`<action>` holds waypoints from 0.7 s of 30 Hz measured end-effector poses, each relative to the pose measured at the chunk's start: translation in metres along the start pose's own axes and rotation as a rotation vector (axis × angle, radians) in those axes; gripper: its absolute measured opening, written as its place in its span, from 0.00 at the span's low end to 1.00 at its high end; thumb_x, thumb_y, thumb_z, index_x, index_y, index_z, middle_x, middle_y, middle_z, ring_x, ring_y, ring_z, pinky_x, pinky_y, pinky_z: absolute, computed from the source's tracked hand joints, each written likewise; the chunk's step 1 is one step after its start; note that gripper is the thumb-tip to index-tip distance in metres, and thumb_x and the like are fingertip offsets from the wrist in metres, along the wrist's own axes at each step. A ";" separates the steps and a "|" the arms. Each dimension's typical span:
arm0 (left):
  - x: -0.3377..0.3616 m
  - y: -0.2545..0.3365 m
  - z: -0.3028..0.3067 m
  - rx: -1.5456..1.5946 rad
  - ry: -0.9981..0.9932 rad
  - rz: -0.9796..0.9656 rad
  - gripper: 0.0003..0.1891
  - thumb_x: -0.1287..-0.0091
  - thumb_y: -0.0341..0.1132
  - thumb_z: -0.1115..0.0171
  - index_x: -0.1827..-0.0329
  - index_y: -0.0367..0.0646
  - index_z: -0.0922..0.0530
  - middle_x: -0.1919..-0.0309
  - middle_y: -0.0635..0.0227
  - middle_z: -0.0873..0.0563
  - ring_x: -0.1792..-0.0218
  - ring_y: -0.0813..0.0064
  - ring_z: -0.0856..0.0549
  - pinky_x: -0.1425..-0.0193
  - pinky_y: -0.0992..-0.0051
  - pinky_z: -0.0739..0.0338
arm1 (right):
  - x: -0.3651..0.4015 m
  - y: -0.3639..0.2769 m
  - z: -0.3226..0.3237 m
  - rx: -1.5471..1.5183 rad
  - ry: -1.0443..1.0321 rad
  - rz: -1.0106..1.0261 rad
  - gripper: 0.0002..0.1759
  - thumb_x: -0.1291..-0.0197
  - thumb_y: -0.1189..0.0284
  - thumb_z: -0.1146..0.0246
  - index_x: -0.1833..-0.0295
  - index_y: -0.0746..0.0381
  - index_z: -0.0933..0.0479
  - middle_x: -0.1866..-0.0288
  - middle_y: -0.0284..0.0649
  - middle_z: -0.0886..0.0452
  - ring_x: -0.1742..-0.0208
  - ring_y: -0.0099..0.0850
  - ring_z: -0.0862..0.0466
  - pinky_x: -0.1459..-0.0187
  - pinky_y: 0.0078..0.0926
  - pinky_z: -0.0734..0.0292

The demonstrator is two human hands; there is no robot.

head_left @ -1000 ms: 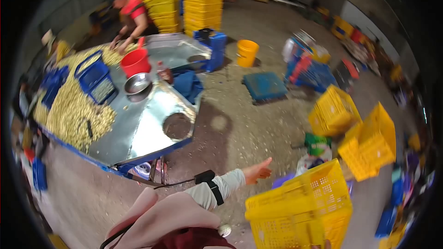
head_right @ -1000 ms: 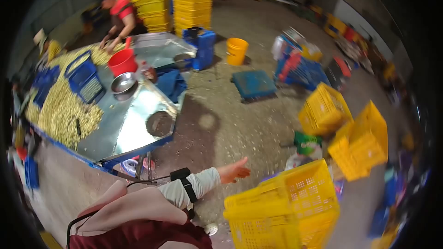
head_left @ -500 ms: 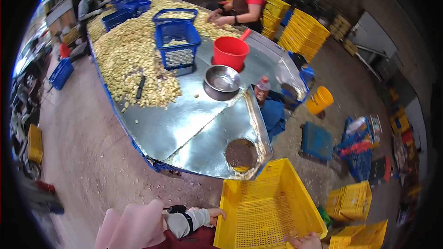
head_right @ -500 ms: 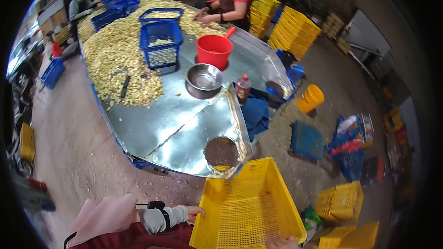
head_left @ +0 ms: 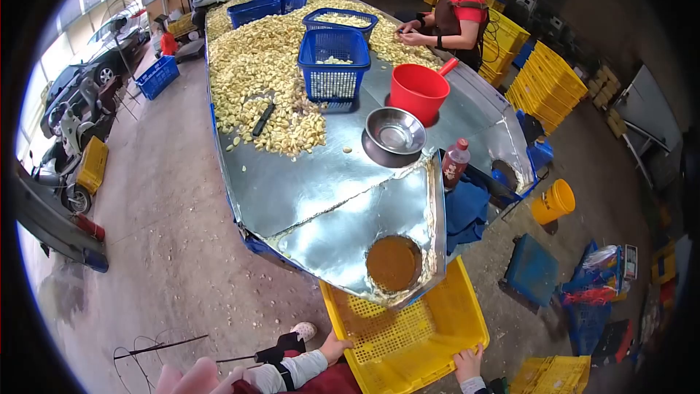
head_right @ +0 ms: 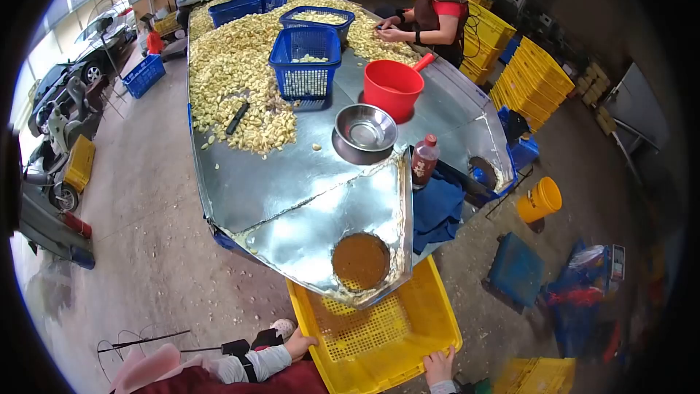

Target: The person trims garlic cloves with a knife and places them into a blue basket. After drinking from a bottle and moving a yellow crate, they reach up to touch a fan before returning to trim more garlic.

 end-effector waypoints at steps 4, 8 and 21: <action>-0.023 0.014 0.015 0.064 0.075 0.025 0.35 0.48 0.15 0.44 0.33 0.41 0.39 0.47 0.60 0.21 0.47 0.64 0.20 0.44 0.67 0.25 | -0.054 0.004 -0.045 -0.044 0.064 0.039 0.04 0.51 0.75 0.42 0.71 0.55 0.22 0.71 0.36 0.28 0.58 0.37 0.24 0.34 0.65 0.49; -0.074 0.027 0.045 -0.081 0.139 -0.149 0.35 0.48 0.15 0.43 0.33 0.42 0.38 0.45 0.61 0.21 0.46 0.64 0.20 0.42 0.68 0.26 | -0.104 0.003 -0.073 -0.069 0.076 -0.014 0.03 0.51 0.75 0.40 0.71 0.56 0.22 0.68 0.39 0.27 0.55 0.39 0.24 0.33 0.65 0.49; 0.030 0.111 0.047 -0.403 -0.080 0.170 0.43 0.40 0.39 0.29 0.26 0.34 0.44 0.40 0.54 0.25 0.42 0.70 0.22 0.39 0.70 0.26 | -0.172 -0.043 0.111 -0.774 -0.500 -0.434 0.30 0.49 0.68 0.30 0.38 0.60 0.26 0.42 0.45 0.21 0.43 0.36 0.19 0.41 0.33 0.26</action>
Point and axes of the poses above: each hand's wrist, its own x-axis away from the middle knuckle, its own z-axis out of the back of the hand, y = z × x, the point moved 5 cm from there along -x, towards the middle knuckle
